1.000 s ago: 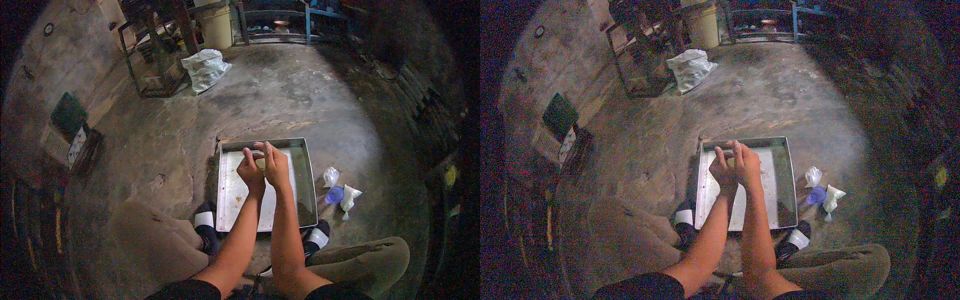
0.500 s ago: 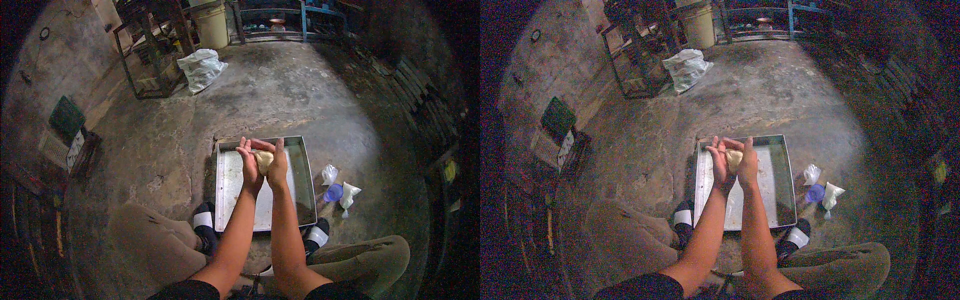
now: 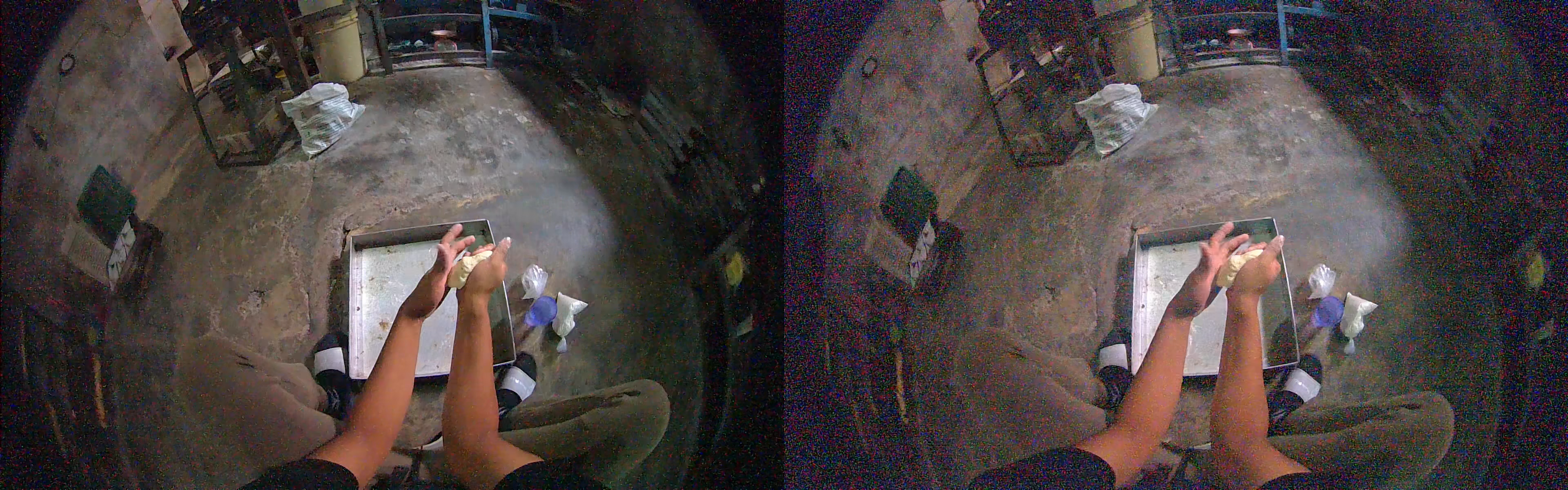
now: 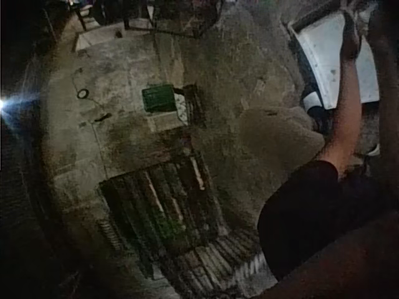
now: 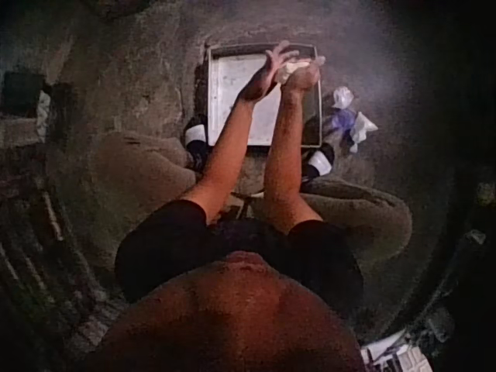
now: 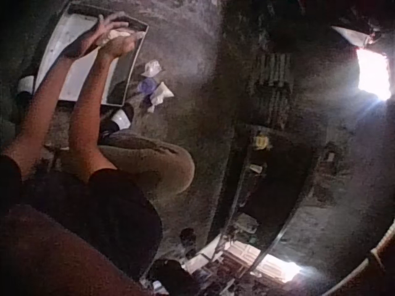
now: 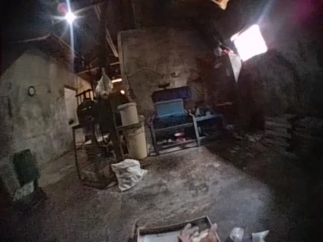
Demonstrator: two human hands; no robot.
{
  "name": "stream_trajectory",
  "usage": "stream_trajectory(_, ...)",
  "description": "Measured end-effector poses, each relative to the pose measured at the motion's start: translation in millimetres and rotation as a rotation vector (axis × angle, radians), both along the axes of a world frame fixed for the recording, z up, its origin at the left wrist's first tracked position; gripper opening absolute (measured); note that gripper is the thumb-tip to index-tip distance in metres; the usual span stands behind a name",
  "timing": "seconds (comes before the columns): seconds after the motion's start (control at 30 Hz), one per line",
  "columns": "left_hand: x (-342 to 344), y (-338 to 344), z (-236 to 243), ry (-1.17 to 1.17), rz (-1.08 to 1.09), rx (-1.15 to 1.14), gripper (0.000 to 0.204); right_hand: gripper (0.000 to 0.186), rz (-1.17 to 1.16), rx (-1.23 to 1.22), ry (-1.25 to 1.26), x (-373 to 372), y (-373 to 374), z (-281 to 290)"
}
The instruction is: The person kneads a piece of dough by hand inside a metal tray, repeatedly folding and pressing it against the tray surface.
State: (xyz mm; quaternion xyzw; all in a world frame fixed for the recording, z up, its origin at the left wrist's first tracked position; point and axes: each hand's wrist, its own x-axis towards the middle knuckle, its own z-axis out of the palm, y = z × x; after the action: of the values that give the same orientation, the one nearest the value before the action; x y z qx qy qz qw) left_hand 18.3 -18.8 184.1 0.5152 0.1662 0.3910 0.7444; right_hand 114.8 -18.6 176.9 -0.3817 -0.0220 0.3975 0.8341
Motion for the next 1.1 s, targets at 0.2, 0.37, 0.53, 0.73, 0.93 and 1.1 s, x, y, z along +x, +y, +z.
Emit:
stream_trajectory(0.2, -10, 2, 13, 0.673, 0.361, 0.513, 0.039, 0.053, -0.020, -0.080, -0.104, 6, -1, -19)
stream_trajectory(0.37, -8, 2, 9, 0.649, 0.539, 0.338, 0.027, 0.055, 0.119, -0.053, -0.177, 8, 7, -30)
stream_trajectory(0.53, -6, 7, -4, 0.608, 0.567, 0.188, 0.025, 0.052, 0.239, -0.003, 0.023, 5, 4, -36)
stream_trajectory(0.73, -28, 15, -8, 0.148, 0.166, -0.088, 0.056, 0.053, 0.329, 0.082, 0.100, 21, 3, -34)
stream_trajectory(0.93, -16, 13, -10, 0.353, 0.332, -0.058, 0.052, 0.055, 0.353, 0.024, -0.276, -9, 5, 0)
stream_trajectory(1.1, -16, 16, -6, 0.194, 0.896, -0.508, 0.046, 0.068, 0.873, -0.122, -0.668, -19, 2, 10)
